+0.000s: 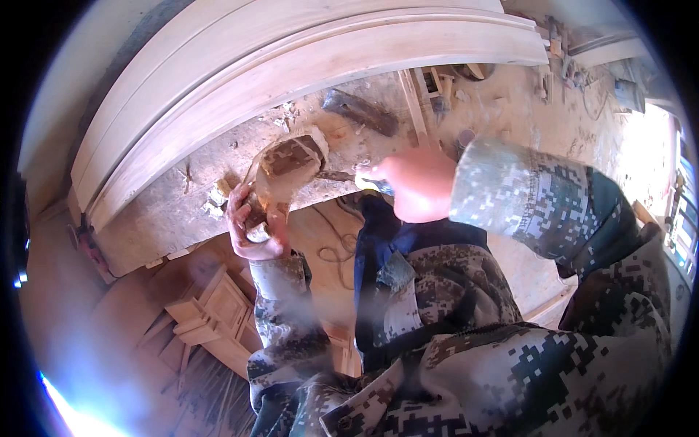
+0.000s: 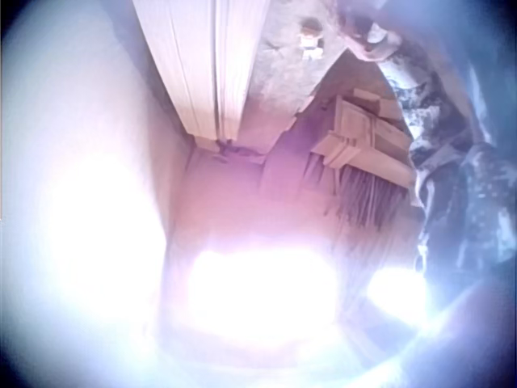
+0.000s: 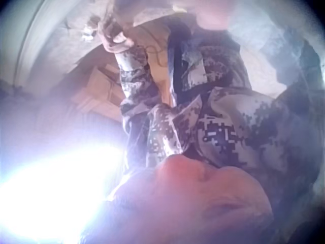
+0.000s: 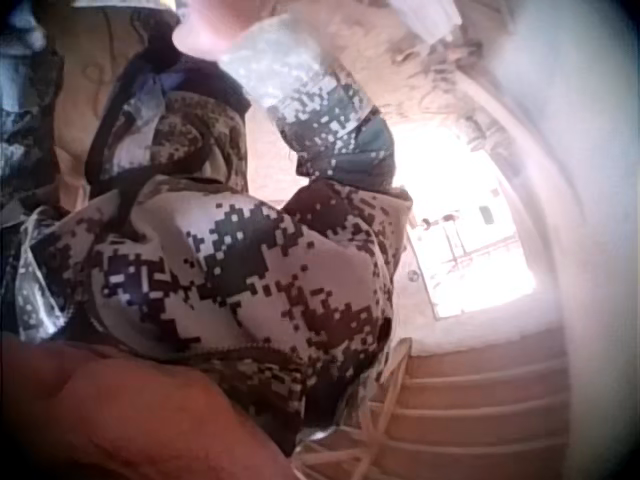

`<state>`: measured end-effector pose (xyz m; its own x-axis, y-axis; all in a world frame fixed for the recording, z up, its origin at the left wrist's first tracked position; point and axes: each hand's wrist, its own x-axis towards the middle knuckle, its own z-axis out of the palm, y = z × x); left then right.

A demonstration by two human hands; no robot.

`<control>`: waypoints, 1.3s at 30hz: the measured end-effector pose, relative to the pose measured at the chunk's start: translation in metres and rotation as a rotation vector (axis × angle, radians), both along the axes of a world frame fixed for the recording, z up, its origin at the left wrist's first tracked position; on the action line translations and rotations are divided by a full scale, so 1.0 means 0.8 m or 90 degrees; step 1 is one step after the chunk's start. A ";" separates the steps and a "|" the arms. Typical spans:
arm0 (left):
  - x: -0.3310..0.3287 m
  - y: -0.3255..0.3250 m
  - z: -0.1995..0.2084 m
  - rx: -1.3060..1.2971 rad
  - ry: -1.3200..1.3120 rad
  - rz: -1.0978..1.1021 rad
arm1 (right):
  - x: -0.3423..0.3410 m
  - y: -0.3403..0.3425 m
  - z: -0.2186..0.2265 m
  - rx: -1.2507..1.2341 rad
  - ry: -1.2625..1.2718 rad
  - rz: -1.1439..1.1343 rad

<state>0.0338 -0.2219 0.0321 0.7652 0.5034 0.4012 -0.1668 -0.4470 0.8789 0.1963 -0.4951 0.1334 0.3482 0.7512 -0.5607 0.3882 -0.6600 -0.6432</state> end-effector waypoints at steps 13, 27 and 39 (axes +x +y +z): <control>0.013 -0.021 0.000 -0.035 -0.039 0.015 | -0.060 -0.048 -0.069 0.019 0.258 -0.294; 0.015 -0.026 0.006 -0.101 -0.041 0.014 | -0.124 -0.083 -0.179 0.164 -0.343 -0.059; -0.010 -0.013 -0.022 0.036 -0.045 0.009 | -0.106 -0.013 -0.080 0.060 0.339 -0.433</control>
